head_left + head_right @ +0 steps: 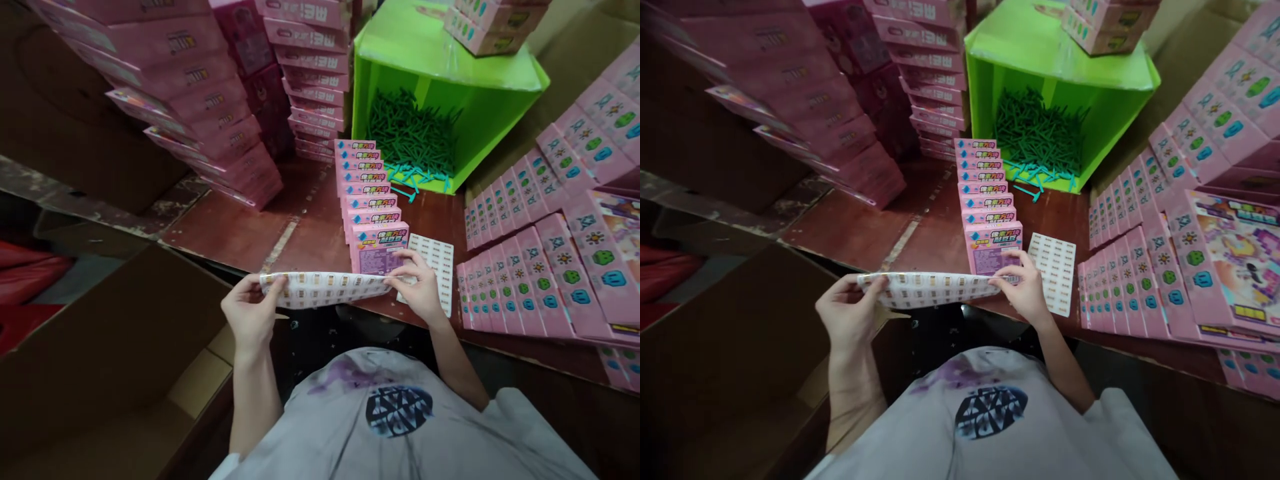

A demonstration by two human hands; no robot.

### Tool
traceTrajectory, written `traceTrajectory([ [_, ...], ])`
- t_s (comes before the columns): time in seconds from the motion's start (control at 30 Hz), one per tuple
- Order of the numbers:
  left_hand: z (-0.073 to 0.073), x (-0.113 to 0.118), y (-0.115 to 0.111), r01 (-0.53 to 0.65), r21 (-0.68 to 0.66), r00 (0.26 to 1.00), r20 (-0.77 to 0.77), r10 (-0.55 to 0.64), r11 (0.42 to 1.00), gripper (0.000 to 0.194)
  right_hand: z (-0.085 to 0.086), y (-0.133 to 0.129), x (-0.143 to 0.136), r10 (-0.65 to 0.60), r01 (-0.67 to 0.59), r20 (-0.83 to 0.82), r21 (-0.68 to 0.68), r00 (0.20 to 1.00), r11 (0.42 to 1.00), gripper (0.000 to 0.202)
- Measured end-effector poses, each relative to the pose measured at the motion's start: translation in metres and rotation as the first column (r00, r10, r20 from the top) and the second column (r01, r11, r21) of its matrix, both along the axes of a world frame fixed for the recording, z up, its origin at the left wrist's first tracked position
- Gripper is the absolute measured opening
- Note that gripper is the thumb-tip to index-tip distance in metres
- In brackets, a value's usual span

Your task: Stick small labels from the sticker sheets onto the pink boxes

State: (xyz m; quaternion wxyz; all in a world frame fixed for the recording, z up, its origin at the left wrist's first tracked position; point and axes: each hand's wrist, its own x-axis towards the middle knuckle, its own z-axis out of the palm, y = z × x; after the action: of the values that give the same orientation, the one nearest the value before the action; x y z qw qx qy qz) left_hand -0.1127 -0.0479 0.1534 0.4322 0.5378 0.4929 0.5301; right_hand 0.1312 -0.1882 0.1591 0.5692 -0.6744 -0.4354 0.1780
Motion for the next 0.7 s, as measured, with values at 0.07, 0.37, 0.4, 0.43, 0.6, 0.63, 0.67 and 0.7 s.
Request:
traceTrajectory([
  [0.07, 0.004, 0.004, 0.002, -0.015, 0.017, 1.0, 0.012, 0.014, 1.0, 0.034, -0.002, -0.006, 0.003, 0.027, -0.029, -0.042, -0.045, 0.999, 0.999, 0.012],
  [0.37, 0.0, -0.001, 0.003, 0.141, -0.165, 0.983, 0.139, -0.118, 0.976, 0.045, -0.002, -0.011, 0.009, 0.1, -0.126, -0.323, -0.062, 0.941, 0.99, 0.021],
  [0.4, -0.003, -0.004, 0.002, 0.226, -0.191, 0.966, 0.168, -0.195, 0.955, 0.043, -0.001, -0.011, 0.01, 0.101, -0.124, -0.338, -0.046, 0.936, 0.991, 0.02],
  [0.43, -0.007, -0.005, 0.0, 0.304, -0.209, 0.945, 0.192, -0.266, 0.93, 0.04, -0.001, -0.01, 0.012, 0.092, -0.108, -0.342, -0.027, 0.935, 0.994, 0.021],
  [0.6, -0.025, 0.006, -0.009, 0.169, -0.171, 0.985, 0.073, -0.159, 0.971, 0.032, -0.003, 0.004, 0.02, -0.048, 0.051, -0.034, 0.084, 0.998, 0.995, 0.016],
  [0.63, -0.028, 0.01, -0.009, 0.096, -0.15, 0.995, 0.033, -0.092, 0.984, 0.032, -0.005, 0.007, 0.022, -0.045, 0.036, 0.089, 0.096, 0.995, 0.995, 0.013],
  [0.67, -0.031, 0.013, -0.01, 0.046, -0.135, 0.999, -0.003, -0.047, 0.99, 0.033, -0.006, 0.011, 0.024, -0.022, 0.002, 0.206, 0.096, 0.978, 0.995, 0.011],
  [0.7, -0.033, 0.015, -0.01, 0.017, -0.127, 0.999, -0.036, -0.022, 0.992, 0.033, -0.008, 0.015, 0.025, 0.012, -0.039, 0.295, 0.087, 0.955, 0.995, 0.009],
])
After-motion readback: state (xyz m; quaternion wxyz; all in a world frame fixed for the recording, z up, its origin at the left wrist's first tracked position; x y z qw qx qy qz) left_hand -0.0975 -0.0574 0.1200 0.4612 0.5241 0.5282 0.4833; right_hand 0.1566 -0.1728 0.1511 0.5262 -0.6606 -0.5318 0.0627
